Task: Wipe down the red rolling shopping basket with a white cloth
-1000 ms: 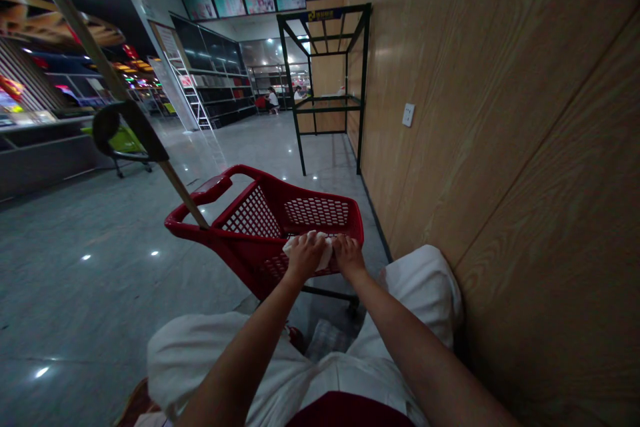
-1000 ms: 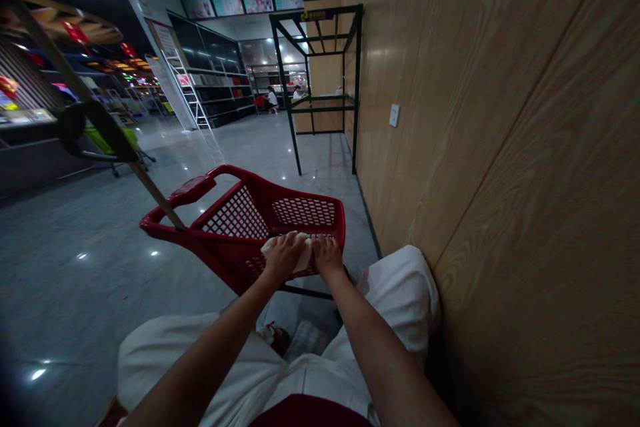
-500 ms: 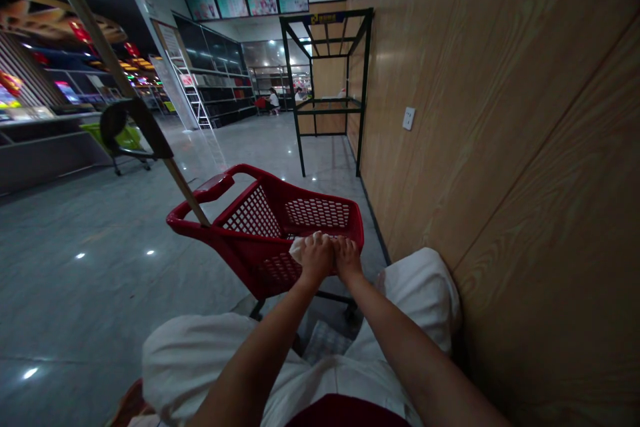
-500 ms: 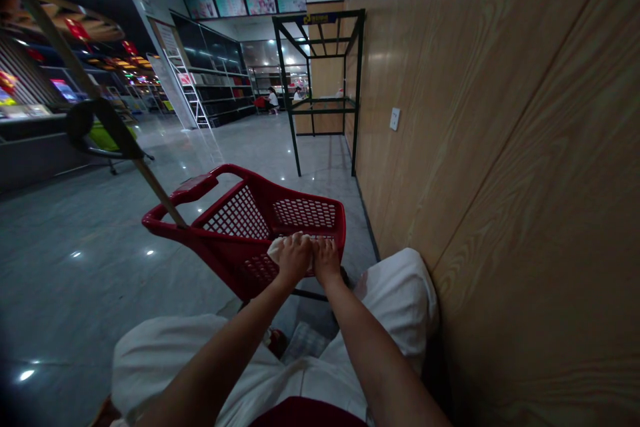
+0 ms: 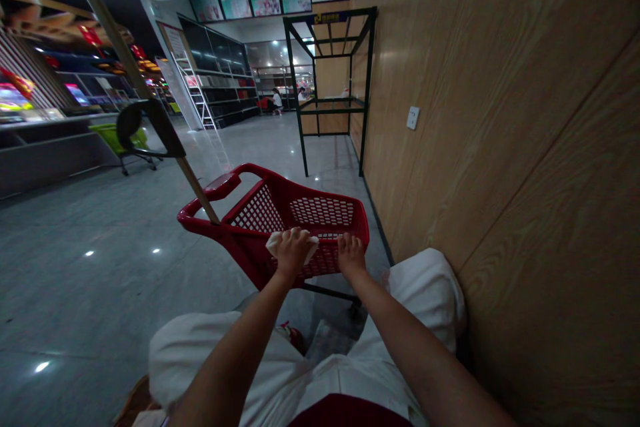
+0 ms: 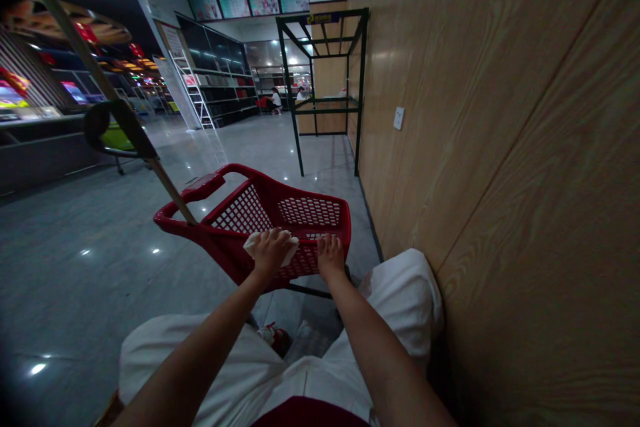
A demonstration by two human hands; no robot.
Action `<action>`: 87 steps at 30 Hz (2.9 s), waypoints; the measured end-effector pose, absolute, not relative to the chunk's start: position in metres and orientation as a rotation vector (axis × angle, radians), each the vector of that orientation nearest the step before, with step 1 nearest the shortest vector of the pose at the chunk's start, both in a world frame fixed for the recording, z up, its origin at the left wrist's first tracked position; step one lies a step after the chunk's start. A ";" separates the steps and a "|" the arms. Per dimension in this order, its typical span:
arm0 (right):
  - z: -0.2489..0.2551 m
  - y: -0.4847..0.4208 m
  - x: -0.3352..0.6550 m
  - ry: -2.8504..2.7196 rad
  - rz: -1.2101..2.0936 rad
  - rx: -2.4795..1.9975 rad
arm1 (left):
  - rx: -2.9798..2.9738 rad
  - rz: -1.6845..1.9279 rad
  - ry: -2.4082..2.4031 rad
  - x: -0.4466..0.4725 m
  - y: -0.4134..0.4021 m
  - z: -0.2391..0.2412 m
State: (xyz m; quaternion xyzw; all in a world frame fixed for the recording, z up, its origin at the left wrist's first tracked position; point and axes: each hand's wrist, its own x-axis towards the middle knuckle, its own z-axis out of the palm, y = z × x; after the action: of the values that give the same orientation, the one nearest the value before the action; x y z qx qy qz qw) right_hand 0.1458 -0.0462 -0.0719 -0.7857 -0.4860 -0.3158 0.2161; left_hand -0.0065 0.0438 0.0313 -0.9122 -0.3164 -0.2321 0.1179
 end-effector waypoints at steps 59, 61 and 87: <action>-0.074 -0.057 0.169 -1.393 -0.999 -2.167 | -2.534 -0.616 -0.665 -0.081 0.118 0.072; -0.075 -0.057 0.168 -1.382 -0.985 -2.184 | -2.505 -0.649 -0.702 -0.088 0.124 0.076; -0.076 -0.056 0.157 -1.355 -0.996 -2.118 | -2.548 -0.669 -0.736 -0.092 0.116 0.082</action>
State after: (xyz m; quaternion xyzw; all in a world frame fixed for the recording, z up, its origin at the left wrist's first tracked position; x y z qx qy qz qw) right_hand 0.1573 -0.0565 -0.0759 -0.7645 -0.4890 -0.3597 0.2169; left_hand -0.0923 0.1163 0.0819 -0.9124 -0.2637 -0.2394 0.2016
